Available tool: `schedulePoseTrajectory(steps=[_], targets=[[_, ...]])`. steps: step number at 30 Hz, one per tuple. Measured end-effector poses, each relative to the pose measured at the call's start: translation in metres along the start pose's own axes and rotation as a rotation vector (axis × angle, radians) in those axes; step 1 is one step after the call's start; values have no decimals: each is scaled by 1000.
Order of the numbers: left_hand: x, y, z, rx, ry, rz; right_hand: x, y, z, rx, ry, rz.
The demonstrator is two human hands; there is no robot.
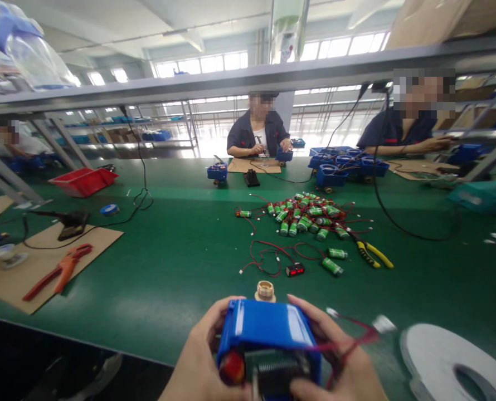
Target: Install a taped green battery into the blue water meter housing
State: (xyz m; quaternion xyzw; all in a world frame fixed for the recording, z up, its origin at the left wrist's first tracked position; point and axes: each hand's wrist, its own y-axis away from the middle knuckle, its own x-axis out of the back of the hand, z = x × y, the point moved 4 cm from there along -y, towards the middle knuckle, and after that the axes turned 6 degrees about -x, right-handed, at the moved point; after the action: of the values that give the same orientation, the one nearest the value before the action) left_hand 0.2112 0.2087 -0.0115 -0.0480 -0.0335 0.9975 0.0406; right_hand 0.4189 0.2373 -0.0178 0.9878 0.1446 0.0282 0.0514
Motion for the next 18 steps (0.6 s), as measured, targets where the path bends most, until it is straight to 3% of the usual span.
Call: schedulePoseTrajectory(steps=[4,8,13,18], targets=[[14,-12,-25,146,186,58,-32,-31,10,-207,-223,-183],[35,-13,-45,189,137,152,-52,-56,24,-252,-255,-201],[57,-11,-48,257,124,212,-80,-79,47,-279,-318,-193],[74,-10,-51,266,256,245,-102,-95,55,-268,-357,-211]])
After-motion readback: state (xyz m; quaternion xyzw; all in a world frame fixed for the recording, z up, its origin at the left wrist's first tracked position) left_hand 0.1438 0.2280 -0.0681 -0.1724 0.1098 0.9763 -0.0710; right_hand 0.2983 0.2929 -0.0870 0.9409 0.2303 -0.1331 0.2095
